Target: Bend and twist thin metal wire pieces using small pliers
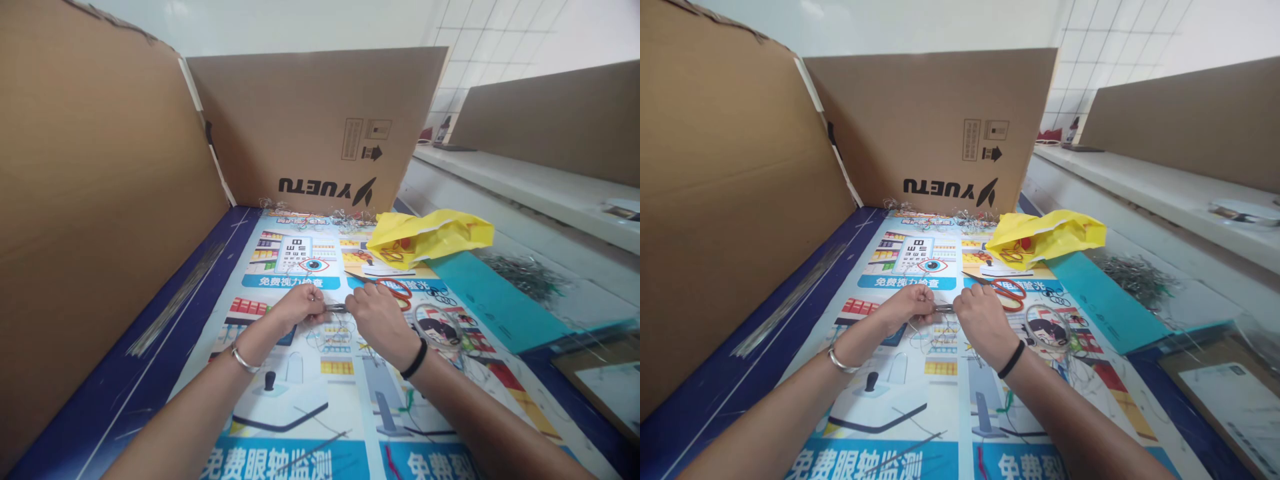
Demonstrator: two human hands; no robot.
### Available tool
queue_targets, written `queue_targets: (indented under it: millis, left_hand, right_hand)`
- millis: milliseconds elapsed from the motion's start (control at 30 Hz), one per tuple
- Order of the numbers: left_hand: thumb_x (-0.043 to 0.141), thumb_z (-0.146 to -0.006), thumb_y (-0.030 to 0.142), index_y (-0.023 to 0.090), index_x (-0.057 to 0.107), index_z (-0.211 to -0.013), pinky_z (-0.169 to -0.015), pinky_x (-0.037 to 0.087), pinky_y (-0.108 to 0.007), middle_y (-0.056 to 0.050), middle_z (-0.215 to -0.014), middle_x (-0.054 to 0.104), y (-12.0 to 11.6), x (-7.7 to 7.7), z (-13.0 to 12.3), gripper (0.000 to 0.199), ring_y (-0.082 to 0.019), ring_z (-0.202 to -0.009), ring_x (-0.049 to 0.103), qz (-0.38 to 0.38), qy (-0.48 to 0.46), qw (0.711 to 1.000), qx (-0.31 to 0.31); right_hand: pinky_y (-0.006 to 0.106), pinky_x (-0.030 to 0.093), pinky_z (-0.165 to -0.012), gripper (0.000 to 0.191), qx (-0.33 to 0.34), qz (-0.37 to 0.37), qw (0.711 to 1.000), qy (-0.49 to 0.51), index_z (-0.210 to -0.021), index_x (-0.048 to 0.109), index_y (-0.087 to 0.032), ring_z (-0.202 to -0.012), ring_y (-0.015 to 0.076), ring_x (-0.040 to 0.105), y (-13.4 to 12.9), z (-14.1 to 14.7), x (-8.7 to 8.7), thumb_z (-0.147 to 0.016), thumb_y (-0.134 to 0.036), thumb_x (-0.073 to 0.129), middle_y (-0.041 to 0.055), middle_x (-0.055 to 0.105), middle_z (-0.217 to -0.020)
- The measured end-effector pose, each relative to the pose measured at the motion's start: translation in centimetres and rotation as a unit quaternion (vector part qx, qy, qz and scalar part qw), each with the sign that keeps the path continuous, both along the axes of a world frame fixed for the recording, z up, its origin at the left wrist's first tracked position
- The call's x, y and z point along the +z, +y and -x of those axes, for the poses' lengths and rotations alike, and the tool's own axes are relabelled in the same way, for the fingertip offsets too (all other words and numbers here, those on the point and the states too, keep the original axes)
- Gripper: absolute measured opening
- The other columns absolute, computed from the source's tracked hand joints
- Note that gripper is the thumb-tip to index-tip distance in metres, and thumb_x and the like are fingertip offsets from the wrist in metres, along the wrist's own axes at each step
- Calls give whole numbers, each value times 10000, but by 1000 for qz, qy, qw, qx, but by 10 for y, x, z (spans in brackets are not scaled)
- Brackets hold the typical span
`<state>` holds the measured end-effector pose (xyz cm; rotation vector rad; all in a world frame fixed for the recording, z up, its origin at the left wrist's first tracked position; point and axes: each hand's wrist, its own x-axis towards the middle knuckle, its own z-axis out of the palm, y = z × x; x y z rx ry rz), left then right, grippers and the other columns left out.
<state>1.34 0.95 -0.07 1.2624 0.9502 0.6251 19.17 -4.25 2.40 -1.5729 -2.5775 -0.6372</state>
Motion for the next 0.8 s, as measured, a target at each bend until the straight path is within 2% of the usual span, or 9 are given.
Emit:
queue_targets:
  millis: [167,467,800]
  left_hand:
    - [582,-625,113,161,455,-729,-407,338,-161,23,-462,559,-1,4,-1,172,-79,-411,509,9,12,1000,5]
    - [632,-617,129,166,449,-725,-408,354,-167,31,-467,561,1,-1,0,215,-74,-398,503,18,14,1000,15]
    - [572,-603,59,166,432,-705,-407,343,-158,41,-432,549,-3,9,-1,204,-68,-381,492,18,45,999,7]
  right_hand:
    - [327,197,-615,123,-13,28,1000,-4,-750,591,-161,-753,213,477,1,1,2,-797,-91,502,69,584,-734]
    - [315,224,-603,128,-41,66,997,-14,-781,596,-162,-761,221,506,-2,4,4,-791,-88,492,88,600,-766]
    - [308,229,-598,121,-30,92,995,3,-773,591,-163,-731,206,504,1,1,-2,-768,-88,496,84,594,-739]
